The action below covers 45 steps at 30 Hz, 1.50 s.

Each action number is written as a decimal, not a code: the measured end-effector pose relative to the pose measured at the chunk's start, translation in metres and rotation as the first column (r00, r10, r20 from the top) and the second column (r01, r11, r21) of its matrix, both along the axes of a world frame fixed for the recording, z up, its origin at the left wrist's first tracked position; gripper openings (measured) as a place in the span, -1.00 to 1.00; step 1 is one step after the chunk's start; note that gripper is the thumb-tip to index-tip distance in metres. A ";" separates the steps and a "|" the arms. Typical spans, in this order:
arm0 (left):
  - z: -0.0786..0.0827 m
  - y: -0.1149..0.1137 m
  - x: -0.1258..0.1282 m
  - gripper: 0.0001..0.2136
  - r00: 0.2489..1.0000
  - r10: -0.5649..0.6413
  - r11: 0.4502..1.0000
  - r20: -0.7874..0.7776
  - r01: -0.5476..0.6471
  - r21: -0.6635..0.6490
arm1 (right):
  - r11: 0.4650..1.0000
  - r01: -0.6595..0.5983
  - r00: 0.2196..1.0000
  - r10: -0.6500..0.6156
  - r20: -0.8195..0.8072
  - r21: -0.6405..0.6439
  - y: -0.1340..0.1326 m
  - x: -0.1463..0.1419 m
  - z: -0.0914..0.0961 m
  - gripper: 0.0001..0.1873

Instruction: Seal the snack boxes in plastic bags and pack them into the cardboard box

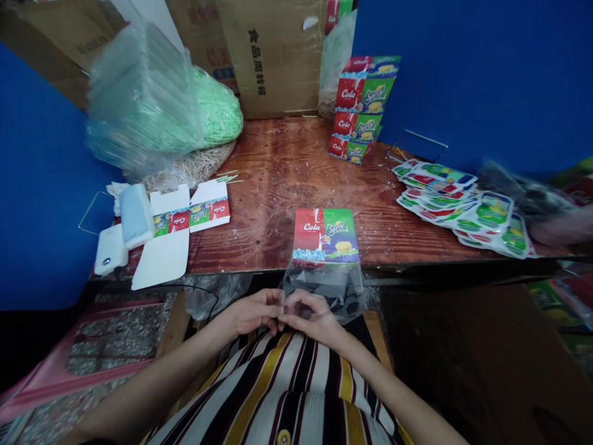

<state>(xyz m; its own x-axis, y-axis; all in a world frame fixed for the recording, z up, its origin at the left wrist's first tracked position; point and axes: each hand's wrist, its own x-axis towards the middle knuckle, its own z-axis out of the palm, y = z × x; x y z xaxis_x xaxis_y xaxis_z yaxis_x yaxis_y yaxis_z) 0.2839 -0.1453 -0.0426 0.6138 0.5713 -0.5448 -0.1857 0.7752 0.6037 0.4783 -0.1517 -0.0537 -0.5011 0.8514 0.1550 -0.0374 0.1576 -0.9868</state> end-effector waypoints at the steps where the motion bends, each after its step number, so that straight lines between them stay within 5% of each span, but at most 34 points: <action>1: 0.000 0.000 0.000 -0.55 1.000 -0.004 1.000 0.010 0.004 0.002 | 1.000 0.002 1.000 -0.002 -0.001 0.018 0.001 0.000 0.001 -0.80; 7: -0.003 0.002 0.003 -0.58 0.997 -0.027 1.000 0.075 0.026 0.015 | 0.996 -0.034 0.999 0.034 0.006 0.076 0.004 0.001 0.004 -0.77; 13: -0.001 0.003 0.007 -0.67 0.977 0.149 0.982 0.149 -0.165 0.097 | 0.995 -0.060 0.990 0.049 0.134 0.084 -0.007 0.013 0.006 -0.74; 16: 0.004 0.003 0.006 -0.68 0.970 0.189 0.970 0.153 -0.208 0.126 | 0.989 0.148 0.959 -0.138 0.247 -0.026 -0.016 0.063 -0.022 -0.66; 19: 0.007 0.000 0.005 -0.68 0.983 0.134 0.984 0.124 -0.146 0.098 | 0.808 0.574 0.777 -0.484 0.403 -0.136 -0.020 0.132 -0.060 -0.56; 22: 0.005 -0.003 0.008 -0.70 0.984 0.126 0.989 0.128 -0.134 0.059 | 0.765 0.643 0.649 -0.515 0.559 -0.041 -0.022 0.168 -0.075 -0.57; 26: 0.000 -0.005 0.014 -0.70 0.988 0.079 0.994 0.134 -0.089 0.064 | 0.853 0.520 0.797 -0.467 0.383 -0.044 -0.021 0.120 -0.050 -0.63; 29: -0.004 -0.005 0.017 -0.68 0.989 0.072 0.995 0.126 -0.079 0.052 | 0.960 0.270 0.940 -0.246 0.238 -0.076 -0.016 0.060 -0.021 -0.69; 32: -0.008 -0.005 0.018 -0.64 0.990 0.077 0.997 0.116 -0.079 0.020 | 0.991 0.106 0.989 -0.097 0.109 -0.083 -0.008 0.024 -0.006 -0.71; 45: -0.006 -0.005 0.019 -0.65 0.972 0.156 0.987 0.174 -0.161 0.018 | 1.000 -0.028 0.998 0.029 0.049 -0.011 -0.004 0.007 0.002 -0.79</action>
